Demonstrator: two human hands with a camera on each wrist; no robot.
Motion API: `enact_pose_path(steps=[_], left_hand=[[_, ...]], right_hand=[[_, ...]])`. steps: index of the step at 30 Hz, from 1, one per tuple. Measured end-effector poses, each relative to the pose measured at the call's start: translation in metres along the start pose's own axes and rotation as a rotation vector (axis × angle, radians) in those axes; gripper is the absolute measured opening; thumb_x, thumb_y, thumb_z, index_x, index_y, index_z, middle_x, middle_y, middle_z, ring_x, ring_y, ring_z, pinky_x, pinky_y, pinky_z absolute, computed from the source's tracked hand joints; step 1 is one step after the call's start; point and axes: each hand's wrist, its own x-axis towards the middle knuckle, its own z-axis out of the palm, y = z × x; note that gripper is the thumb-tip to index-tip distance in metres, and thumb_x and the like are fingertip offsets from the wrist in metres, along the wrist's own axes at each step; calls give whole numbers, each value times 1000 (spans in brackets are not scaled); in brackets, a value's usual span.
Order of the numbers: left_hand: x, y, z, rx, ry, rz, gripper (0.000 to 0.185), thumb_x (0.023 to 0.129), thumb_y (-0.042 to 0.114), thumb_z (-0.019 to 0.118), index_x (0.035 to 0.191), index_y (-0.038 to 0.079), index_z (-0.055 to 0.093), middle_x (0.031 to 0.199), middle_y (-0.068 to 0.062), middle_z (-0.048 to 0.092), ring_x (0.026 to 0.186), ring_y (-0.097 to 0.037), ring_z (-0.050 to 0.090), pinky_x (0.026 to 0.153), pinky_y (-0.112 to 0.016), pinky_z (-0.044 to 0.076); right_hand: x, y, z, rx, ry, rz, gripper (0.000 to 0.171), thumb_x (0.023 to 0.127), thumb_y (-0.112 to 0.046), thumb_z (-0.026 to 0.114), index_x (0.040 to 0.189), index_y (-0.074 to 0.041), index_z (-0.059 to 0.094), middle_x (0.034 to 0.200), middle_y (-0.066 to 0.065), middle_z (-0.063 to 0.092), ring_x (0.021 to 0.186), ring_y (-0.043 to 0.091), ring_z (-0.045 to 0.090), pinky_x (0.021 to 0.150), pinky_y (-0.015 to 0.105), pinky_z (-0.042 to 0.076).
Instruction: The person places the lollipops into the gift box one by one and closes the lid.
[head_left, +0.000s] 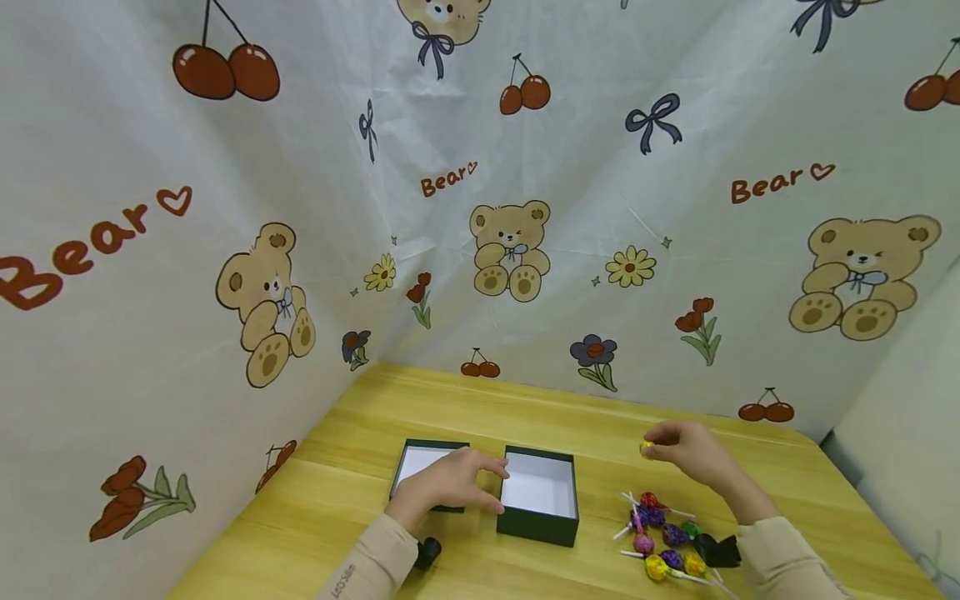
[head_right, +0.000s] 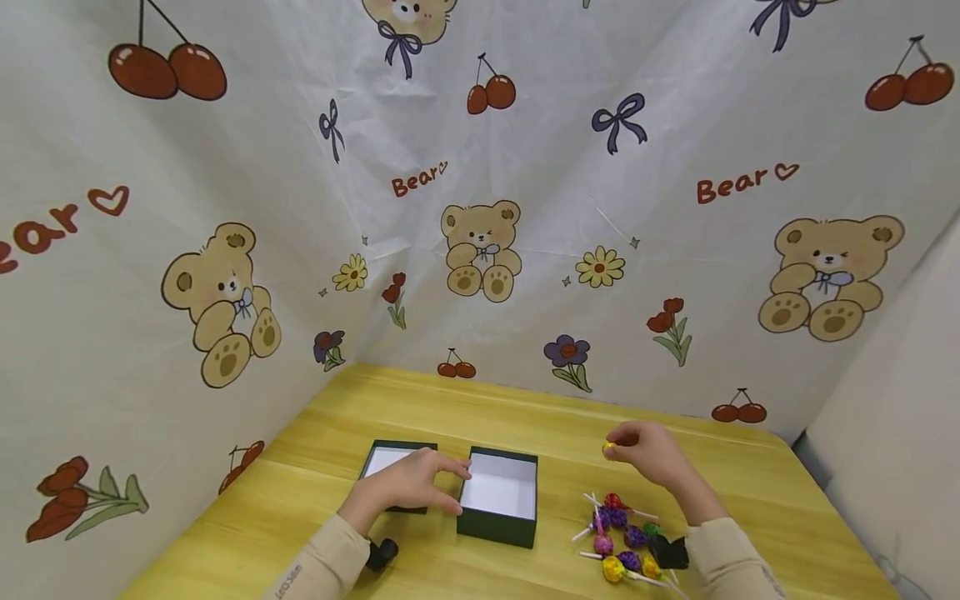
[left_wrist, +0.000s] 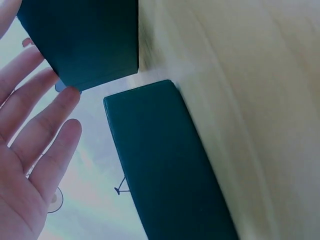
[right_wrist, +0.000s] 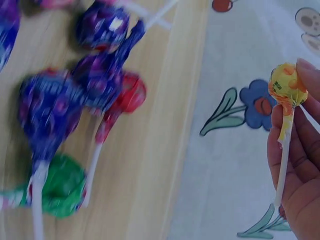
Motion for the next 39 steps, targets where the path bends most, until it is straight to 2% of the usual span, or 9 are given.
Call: enact_pose_path(steps=[3,10,17,27,34,39], left_hand=[[1,3,-3,7,-5,-10,47,82,44,82,124,28,70,146,10,56,136,-20,53,106,-37,50],[1,8,-5,16,-18,-47,47,79,43,84,121,28,72,140,11,61,132,-18,56,103,-38,51],[3,4,-5,34,-11,-25,48,79,44,84,122,28,71,138,12,62,130,-16,57,102,-34,52],[5,5,-5,15,-12,-42,49,76,44,86,119,26,72,136,11,63,129,-16,58,102,-36,52],[7,5,-6,-20,-14,-43,48,75,41,87,118,25,73,135,10,64,128,-16,58,101,-36,53],[8,3,-4,-32,-25,-40,47,75,40,88,117,25,73,134,10,65,127,-15,59,101,-35,53]], right_hand=[[4,-10,3,20,-5,-1,29,94,-24,71,110,-1,71,102,7,72,91,19,67,77,37,56],[10,-20,18,128,-8,-30,27,93,-18,72,109,4,70,100,11,72,88,19,68,79,44,59],[15,-38,28,112,10,-37,28,91,-21,74,107,2,73,99,10,74,87,18,69,77,37,59],[23,-55,54,218,9,-49,21,90,-18,75,101,0,75,93,9,76,88,29,72,80,43,60],[23,-66,68,231,17,-39,20,89,-18,76,100,-2,76,94,7,76,85,18,71,77,36,60],[24,-72,82,248,23,-74,18,89,-16,76,98,-2,77,90,7,76,82,18,72,73,30,59]])
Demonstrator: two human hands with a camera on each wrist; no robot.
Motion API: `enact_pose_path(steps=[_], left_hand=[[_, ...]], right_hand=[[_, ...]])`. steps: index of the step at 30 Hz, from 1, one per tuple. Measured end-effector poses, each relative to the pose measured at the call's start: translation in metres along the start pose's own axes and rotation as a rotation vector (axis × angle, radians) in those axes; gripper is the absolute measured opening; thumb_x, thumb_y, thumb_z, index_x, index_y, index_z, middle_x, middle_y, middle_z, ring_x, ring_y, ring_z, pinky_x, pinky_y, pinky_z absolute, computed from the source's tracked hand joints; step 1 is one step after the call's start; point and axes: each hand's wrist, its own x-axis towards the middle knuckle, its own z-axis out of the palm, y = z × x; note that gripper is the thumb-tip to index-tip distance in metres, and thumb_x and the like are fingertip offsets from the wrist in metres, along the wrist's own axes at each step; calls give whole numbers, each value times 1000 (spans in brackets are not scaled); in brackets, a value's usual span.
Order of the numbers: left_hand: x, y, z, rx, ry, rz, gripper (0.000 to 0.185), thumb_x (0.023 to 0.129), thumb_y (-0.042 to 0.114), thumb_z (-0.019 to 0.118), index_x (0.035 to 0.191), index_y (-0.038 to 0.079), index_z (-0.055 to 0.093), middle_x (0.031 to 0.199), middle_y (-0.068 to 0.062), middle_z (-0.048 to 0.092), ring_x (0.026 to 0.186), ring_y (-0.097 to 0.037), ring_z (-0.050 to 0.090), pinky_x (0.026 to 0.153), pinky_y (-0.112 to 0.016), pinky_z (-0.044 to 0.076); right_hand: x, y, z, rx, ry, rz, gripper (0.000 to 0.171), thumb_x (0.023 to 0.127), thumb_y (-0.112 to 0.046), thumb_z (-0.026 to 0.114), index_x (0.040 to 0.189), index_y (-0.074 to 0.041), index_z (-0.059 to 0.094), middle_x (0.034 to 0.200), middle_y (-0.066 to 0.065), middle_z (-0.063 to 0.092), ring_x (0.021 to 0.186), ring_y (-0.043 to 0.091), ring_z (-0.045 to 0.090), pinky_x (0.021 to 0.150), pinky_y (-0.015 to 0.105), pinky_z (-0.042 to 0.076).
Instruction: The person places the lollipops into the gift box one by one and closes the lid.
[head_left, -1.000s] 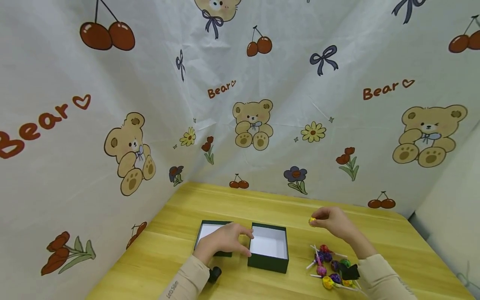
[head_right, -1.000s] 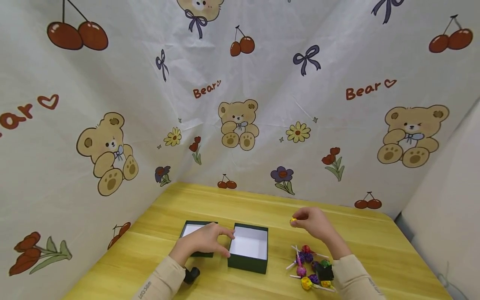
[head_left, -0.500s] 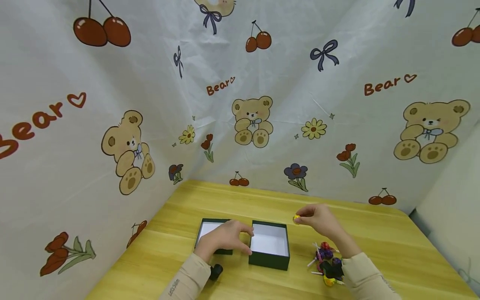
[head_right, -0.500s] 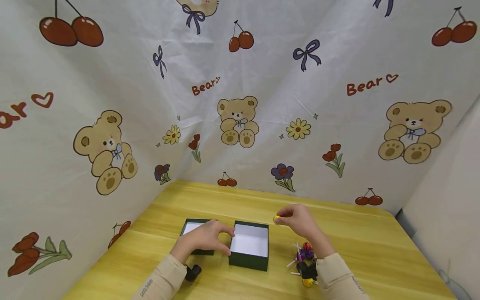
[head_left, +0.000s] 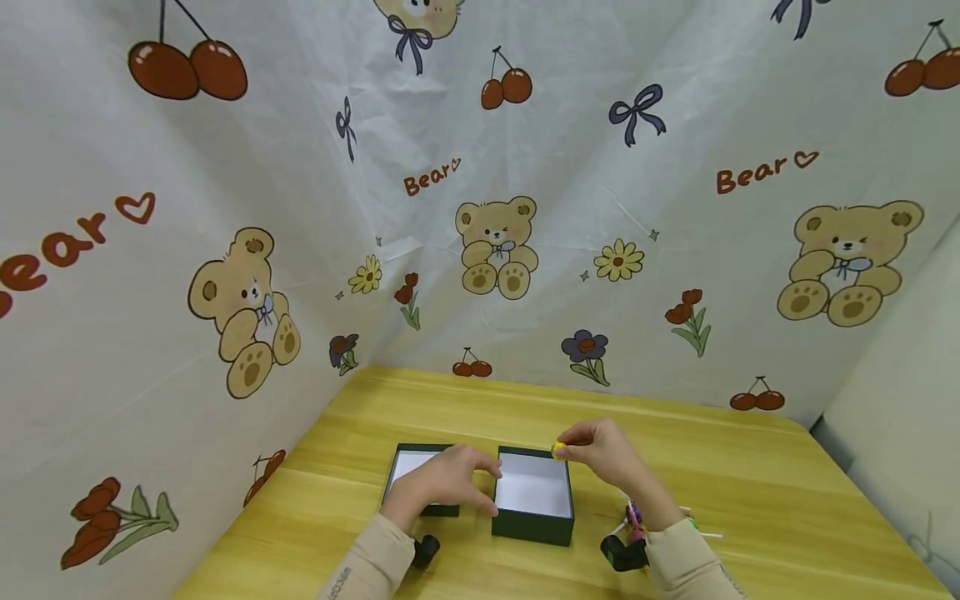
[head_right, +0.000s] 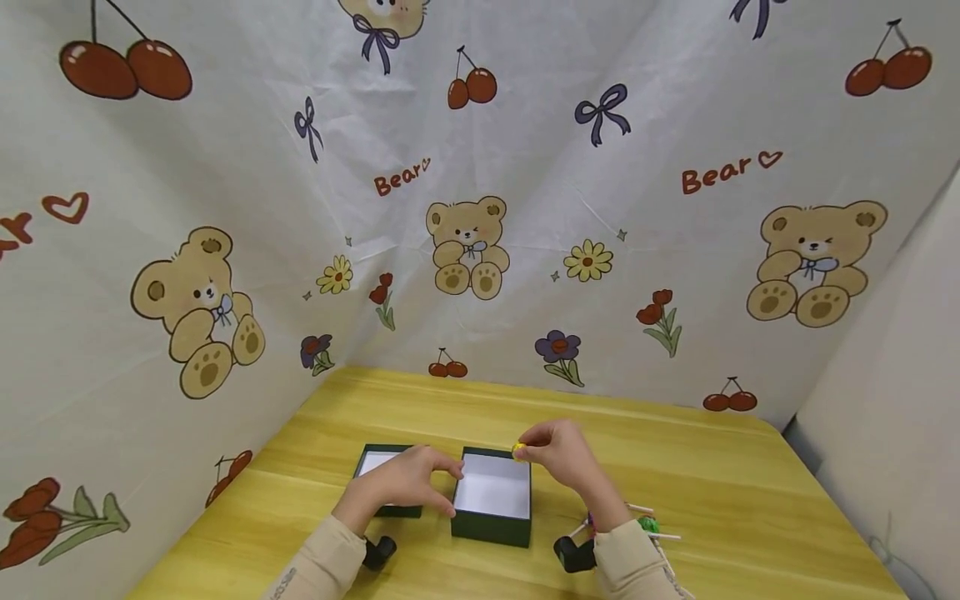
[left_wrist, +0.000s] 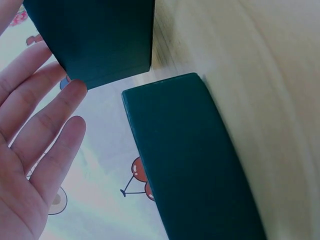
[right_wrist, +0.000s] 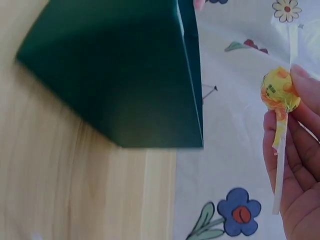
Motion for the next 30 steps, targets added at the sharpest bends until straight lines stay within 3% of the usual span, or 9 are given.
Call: enact_pose_path(steps=[5,13,30], left_hand=[[-1,-3,4,-8,-6,7,47,75,41,87,116,23,74,135,8,65,126,-14,59,101,-35,53],[-2,-5,8,-14,-11,24,47,76,42,87,115,20,75,133,7,66,123,-12,61,98,-32,54],[2,-7,-1,10,-2,38,46,76,43,86,115,19,76,134,6,66,122,-11,61,97,-29,54]], right_hand=[[1,0,19,16,-21,-50,16,88,-14,76,96,-1,77,88,9,76,78,13,70,68,23,57],[1,-3,37,93,-42,-48,17,88,-11,76,98,2,76,92,12,76,79,13,70,69,23,58],[13,-6,64,108,-92,-97,11,84,-7,80,89,1,75,83,12,74,73,14,67,61,22,54]])
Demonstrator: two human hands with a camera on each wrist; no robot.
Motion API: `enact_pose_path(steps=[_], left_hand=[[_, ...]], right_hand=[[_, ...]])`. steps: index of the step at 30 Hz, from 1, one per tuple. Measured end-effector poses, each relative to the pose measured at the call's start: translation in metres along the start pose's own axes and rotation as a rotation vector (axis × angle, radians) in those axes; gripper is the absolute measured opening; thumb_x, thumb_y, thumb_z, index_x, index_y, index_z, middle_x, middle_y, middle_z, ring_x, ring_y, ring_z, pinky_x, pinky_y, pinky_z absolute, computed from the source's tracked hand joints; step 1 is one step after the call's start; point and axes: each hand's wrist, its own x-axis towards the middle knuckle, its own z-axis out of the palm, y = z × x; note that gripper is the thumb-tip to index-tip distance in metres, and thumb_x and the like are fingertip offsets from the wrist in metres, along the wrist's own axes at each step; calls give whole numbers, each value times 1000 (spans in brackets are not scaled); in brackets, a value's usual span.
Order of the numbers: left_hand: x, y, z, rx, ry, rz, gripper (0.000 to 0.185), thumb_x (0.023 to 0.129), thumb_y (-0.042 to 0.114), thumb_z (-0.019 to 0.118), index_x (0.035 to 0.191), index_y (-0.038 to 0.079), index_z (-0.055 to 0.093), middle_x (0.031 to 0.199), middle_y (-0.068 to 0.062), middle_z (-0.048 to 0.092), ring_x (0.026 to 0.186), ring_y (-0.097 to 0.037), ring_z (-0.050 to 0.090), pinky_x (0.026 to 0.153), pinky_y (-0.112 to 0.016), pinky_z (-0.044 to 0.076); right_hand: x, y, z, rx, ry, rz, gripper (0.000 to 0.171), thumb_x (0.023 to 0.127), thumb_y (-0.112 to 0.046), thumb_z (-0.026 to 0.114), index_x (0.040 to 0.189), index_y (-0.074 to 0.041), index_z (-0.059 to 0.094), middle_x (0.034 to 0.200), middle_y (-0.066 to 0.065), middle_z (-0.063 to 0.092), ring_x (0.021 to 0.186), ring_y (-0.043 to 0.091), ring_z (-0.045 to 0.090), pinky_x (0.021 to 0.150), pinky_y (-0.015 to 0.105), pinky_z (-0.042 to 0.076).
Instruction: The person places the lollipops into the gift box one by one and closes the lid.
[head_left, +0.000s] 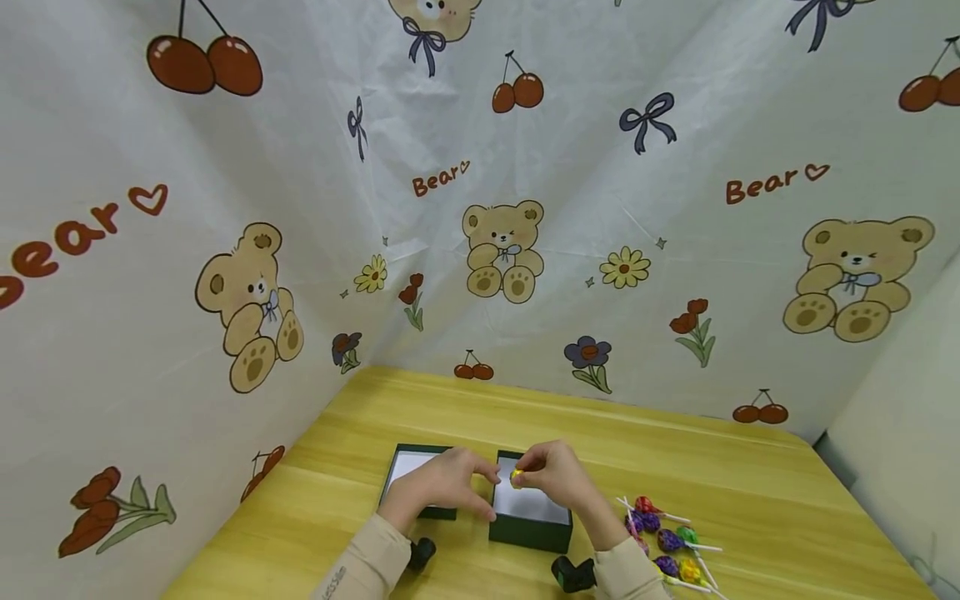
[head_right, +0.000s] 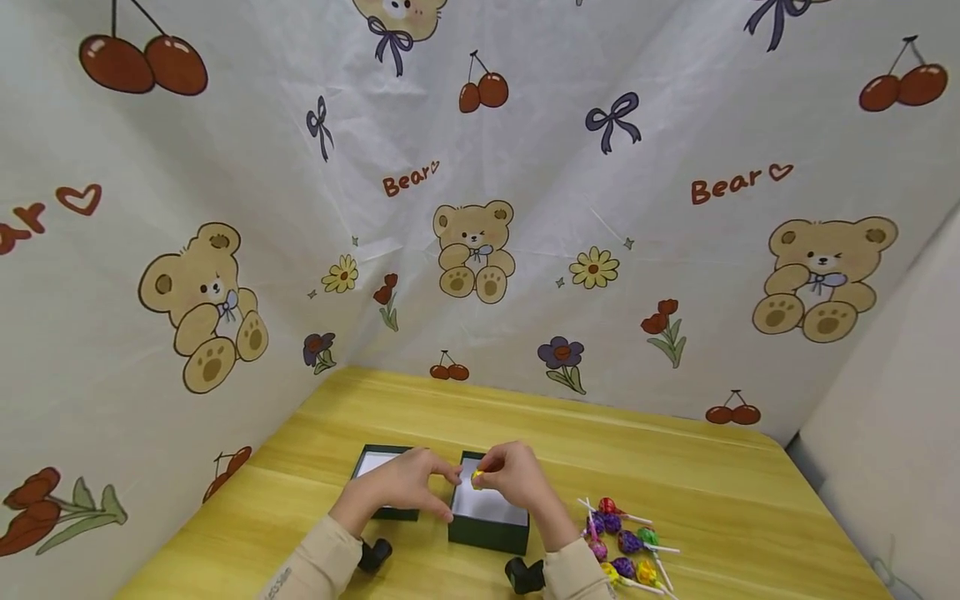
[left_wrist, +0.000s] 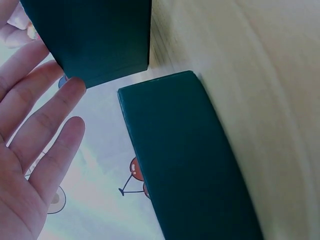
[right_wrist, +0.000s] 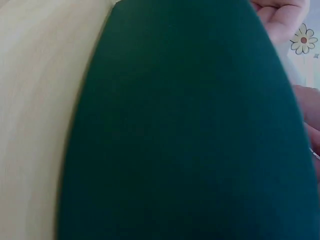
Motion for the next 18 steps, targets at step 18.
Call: enact_pose_path(steps=[18], left_hand=[[-1,-1,-2,-24,1,18,46,77,42,86,118,23,74,119,13,70,107,-7,65,85,-21,54]], right_hand=[[7,6,22,-31,-72,28,4,84,0,77,83,2,74,81,9,73,72,12,67,64,25,57]])
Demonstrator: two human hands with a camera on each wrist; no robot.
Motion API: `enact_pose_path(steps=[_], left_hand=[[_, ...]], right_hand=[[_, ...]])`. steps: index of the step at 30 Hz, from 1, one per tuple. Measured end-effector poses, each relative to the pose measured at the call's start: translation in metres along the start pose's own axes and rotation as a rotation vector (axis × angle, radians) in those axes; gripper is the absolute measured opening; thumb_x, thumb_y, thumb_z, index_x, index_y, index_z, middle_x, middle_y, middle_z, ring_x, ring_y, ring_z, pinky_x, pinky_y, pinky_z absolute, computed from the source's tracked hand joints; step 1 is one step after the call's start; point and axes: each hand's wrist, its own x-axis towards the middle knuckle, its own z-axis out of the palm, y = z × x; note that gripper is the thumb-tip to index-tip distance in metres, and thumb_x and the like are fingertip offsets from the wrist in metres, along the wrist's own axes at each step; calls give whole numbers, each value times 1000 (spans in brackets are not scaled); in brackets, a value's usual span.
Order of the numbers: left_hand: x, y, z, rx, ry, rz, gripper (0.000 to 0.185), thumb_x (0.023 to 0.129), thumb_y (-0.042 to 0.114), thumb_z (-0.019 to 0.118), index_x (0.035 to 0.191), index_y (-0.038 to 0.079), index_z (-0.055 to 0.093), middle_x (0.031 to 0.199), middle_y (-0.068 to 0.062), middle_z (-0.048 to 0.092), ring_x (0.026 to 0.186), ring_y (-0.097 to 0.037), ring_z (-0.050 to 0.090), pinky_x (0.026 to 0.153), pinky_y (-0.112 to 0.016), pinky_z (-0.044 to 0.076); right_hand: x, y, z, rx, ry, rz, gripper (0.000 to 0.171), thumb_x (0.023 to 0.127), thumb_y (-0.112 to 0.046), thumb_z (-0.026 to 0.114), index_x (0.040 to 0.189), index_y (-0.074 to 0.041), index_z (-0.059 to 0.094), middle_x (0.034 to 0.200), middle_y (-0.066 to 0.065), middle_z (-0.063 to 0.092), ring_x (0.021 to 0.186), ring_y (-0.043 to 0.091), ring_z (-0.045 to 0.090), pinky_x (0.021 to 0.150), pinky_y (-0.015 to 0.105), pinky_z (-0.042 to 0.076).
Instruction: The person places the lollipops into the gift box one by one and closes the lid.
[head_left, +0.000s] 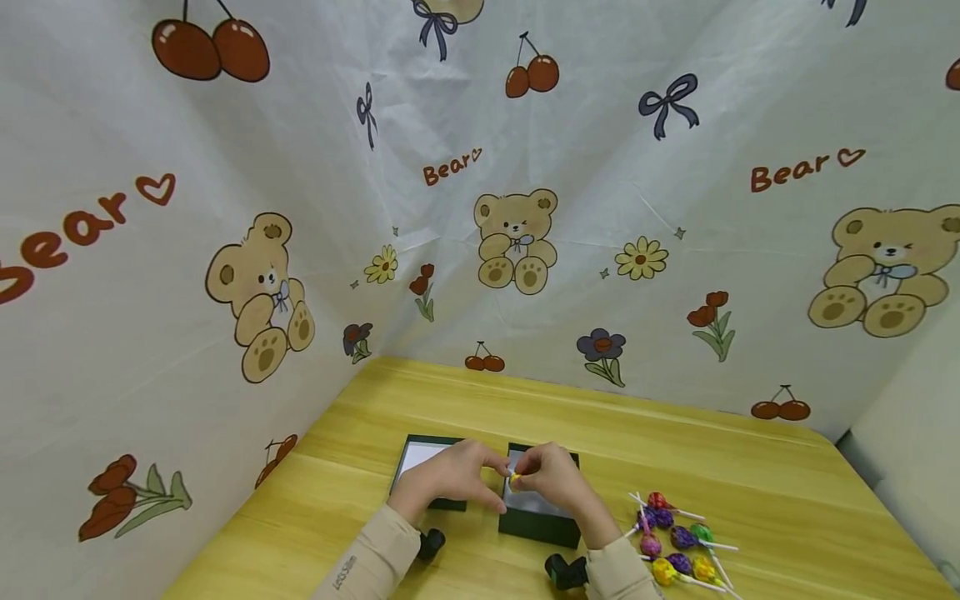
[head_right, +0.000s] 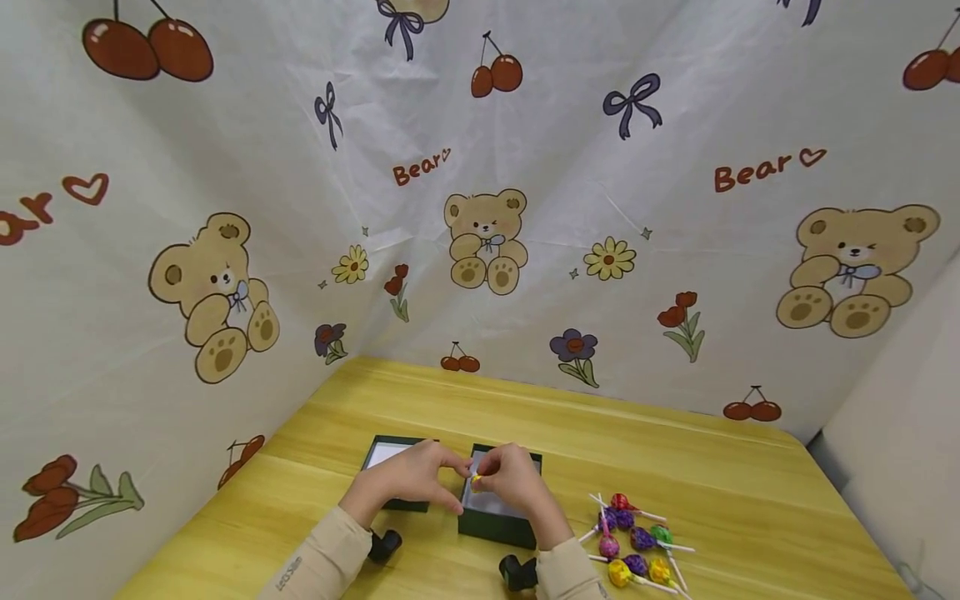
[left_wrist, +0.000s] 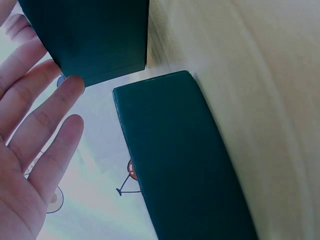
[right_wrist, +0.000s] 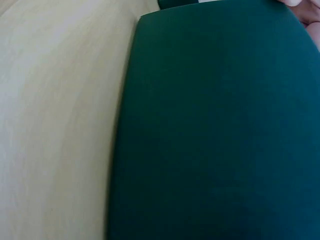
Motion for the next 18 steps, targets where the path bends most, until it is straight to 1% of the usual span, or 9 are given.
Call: enact_pose_path(steps=[4,8,13,18], left_hand=[[1,1,0,-3,-4,6,47,77,42,86,119,23,74,118,13,70,106,-6,65,85,-21,54],[2,2,1,-3,-8,9,47,78,41,86,119,22,74,117,13,71,103,-5,65,82,-20,53],[3,3,-2,18,-7,8,47,78,42,85,119,20,74,117,11,71,106,-8,66,85,-21,54],[1,4,-2,25,-13,-9,49,78,42,85,120,20,74,119,11,70,111,-12,65,88,-24,55]], right_hand=[[1,4,3,-36,-13,-16,4,84,1,77,81,2,74,79,8,73,71,12,67,63,25,57],[2,7,5,-78,-23,-18,5,83,-1,78,79,0,75,76,6,73,69,11,66,61,24,55],[5,7,5,-102,-42,26,6,82,-3,80,78,-3,75,75,4,73,67,11,65,60,26,55],[5,6,7,-111,-64,72,6,80,-4,81,79,-4,75,74,3,72,68,11,64,61,28,55]])
